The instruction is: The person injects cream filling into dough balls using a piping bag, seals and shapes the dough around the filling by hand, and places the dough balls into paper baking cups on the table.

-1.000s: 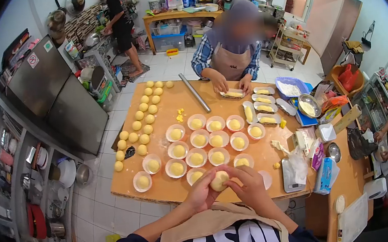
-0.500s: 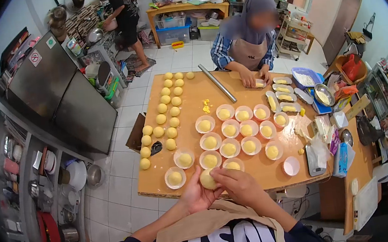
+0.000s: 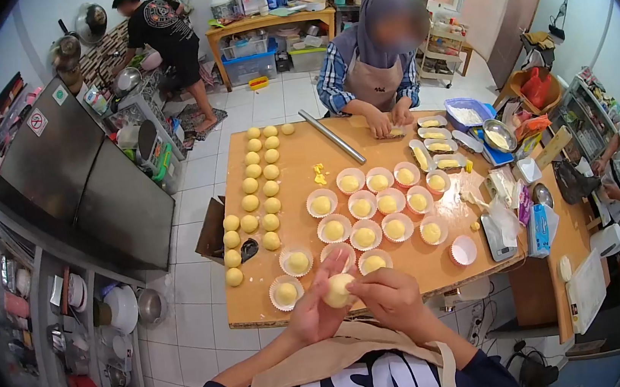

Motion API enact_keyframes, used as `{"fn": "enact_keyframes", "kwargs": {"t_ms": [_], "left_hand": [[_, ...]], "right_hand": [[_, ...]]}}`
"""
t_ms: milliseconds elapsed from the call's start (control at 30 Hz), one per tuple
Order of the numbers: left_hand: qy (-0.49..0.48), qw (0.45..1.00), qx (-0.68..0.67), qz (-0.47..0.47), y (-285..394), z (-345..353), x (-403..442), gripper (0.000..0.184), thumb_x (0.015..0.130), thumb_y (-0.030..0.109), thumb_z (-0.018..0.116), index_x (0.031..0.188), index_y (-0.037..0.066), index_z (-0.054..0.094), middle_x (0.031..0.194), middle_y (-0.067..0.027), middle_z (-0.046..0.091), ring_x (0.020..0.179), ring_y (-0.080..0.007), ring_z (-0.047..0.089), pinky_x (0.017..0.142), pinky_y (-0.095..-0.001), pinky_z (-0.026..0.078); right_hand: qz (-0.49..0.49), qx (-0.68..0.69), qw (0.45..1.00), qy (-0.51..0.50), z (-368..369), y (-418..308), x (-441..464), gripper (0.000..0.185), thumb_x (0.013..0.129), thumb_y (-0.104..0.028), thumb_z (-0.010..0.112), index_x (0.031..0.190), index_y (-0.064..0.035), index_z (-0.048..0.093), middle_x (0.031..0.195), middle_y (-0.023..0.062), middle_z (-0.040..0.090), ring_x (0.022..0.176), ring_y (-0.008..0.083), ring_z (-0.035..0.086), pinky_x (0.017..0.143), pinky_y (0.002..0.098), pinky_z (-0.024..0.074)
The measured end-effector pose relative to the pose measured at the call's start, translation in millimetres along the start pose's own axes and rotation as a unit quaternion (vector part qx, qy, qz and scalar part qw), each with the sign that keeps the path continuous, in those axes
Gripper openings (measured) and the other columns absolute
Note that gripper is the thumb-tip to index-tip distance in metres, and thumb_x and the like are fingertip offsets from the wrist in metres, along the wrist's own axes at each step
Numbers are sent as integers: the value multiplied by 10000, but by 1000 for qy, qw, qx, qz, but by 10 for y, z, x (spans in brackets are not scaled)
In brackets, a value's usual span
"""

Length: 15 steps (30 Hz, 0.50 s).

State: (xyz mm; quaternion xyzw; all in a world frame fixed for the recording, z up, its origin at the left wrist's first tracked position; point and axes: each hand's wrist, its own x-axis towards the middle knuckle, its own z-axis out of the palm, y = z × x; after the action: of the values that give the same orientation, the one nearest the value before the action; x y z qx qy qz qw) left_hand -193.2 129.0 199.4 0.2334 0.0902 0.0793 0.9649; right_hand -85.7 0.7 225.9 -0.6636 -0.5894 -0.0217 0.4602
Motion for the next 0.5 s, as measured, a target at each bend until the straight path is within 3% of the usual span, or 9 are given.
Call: {"fn": "enact_keyframes", "kwargs": {"t_ms": [33,133,167,233,333,467,500], "left_hand": [[13,998,-48,-25,6,-15,18,508,978,424,313,1350,81,347,1393,-78,393,1287,-250,368,1089,-435,274],[-89,960,-189,-186,80,-241,150,569,962,493,303,1350,78,341,1360,-78,421,1267,-249,390,1091,-437,284],[-58,971,-156,-170,56,-259,159,573,963,502,287,1347,81,343,1349,-79,430,1260,-247,397,1088,-438,291],[4,987,-93,-132,42,-62,167,582,965,520,255,1342,86,347,1326,-82,447,1245,-244,412,1080,-439,306],[-7,996,-60,-70,-12,100,177,523,988,469,201,1326,98,350,1303,-79,460,1188,-217,478,1040,-386,379],[-46,998,-34,-30,-264,142,209,483,1000,417,194,1337,102,336,1352,-89,411,1247,-207,415,1076,-400,324],[-48,998,-36,-16,-305,175,223,470,1001,405,213,1345,105,327,1370,-90,392,1259,-206,401,1080,-399,313]], "right_hand": [[-17,-18,1000,-16,-41,23,43,259,718,-11,637,975,-34,645,898,99,635,772,246,629,627,320,515],[-15,-73,995,-68,-65,76,105,284,704,-4,616,985,-26,643,940,111,638,803,254,636,648,322,523],[-5,-90,992,-87,-58,89,117,291,699,-3,609,987,-22,643,956,117,640,813,257,639,655,321,526],[27,-62,997,-20,-59,85,114,294,680,42,612,959,-37,660,929,120,651,792,269,647,639,329,531],[15,-54,998,32,-59,168,35,304,678,61,614,958,-45,668,921,123,657,798,270,653,641,327,532],[-66,-77,993,66,-212,257,-76,249,736,-11,614,982,-10,648,902,130,651,787,253,641,644,316,522],[-34,-69,993,91,-258,233,-78,231,729,-20,626,959,-12,654,866,117,646,753,246,630,624,318,512]]}}
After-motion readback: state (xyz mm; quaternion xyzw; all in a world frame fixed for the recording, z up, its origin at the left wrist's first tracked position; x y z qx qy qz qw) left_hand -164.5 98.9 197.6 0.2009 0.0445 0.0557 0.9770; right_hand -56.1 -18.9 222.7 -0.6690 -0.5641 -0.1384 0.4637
